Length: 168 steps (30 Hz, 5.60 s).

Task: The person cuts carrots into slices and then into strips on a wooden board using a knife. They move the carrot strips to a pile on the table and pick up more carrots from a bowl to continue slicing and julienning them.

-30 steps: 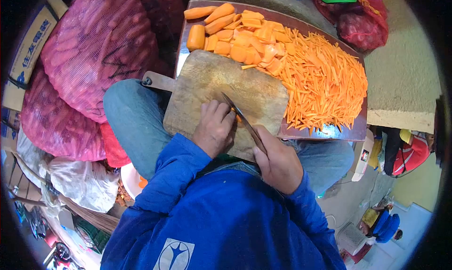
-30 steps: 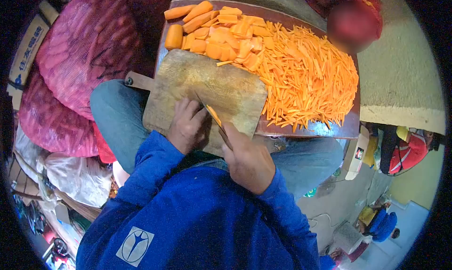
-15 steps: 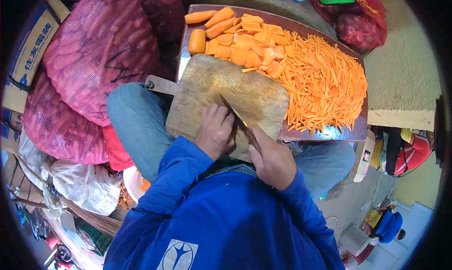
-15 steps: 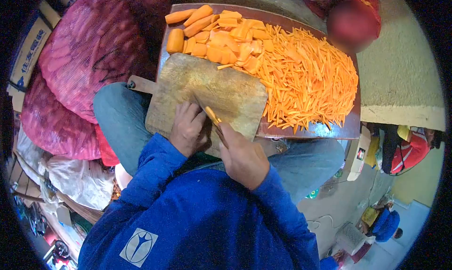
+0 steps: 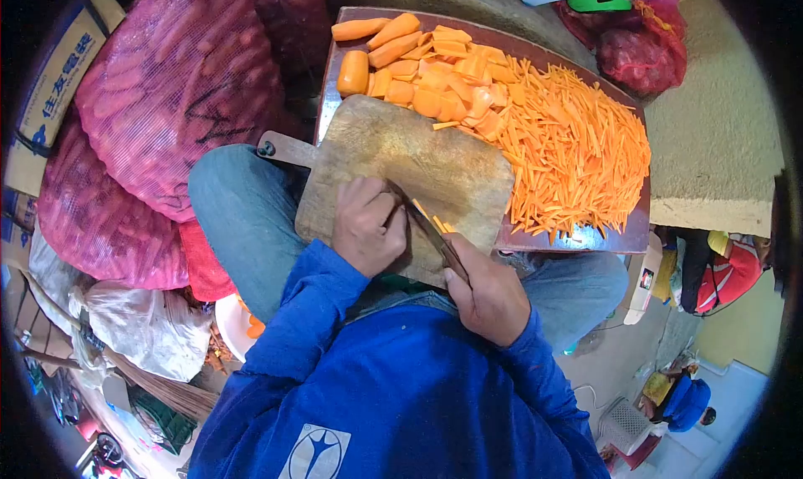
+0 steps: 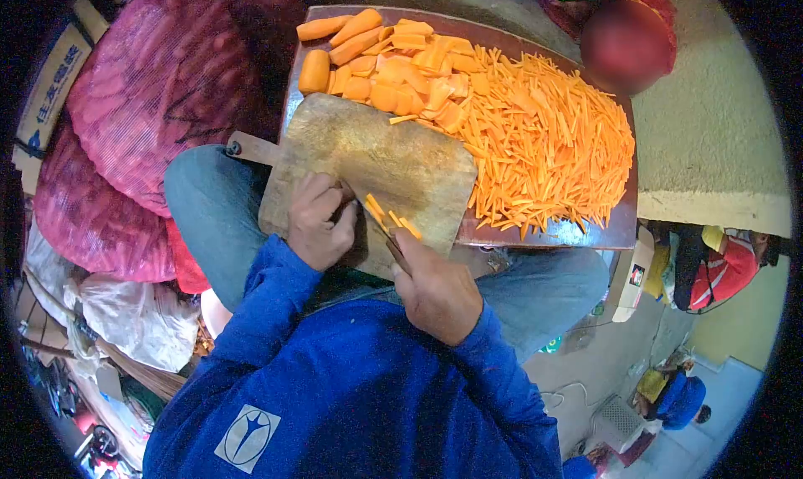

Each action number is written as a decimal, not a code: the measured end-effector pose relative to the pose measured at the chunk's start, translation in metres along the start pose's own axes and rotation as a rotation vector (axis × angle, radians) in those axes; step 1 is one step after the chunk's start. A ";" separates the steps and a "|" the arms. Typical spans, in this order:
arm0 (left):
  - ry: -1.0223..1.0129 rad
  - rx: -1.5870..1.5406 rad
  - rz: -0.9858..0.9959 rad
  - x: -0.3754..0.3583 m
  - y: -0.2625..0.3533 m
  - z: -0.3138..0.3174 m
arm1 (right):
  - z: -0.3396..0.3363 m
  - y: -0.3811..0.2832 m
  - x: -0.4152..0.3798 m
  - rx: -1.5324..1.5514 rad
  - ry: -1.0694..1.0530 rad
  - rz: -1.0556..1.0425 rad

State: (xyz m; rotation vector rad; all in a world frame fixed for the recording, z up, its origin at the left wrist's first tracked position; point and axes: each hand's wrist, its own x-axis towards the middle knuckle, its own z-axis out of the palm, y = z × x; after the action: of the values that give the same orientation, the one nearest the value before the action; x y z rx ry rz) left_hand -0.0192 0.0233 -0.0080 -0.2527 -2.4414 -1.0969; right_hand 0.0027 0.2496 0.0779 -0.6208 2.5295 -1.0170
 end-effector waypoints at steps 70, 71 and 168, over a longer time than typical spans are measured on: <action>-0.304 -0.127 -0.152 0.055 0.017 0.021 | -0.062 0.090 -0.028 0.409 0.255 -0.027; -0.293 -0.126 -0.169 0.042 0.017 0.016 | -0.061 0.086 -0.028 0.460 0.170 0.001; -0.227 0.090 0.163 0.005 -0.008 -0.002 | -0.003 0.003 0.026 -0.085 0.003 -0.081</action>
State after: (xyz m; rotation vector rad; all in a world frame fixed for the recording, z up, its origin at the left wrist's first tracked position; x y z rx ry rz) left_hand -0.0255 0.0165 -0.0102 -0.5644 -2.6056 -0.9291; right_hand -0.0211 0.2397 0.0742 -0.7523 2.5803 -0.9421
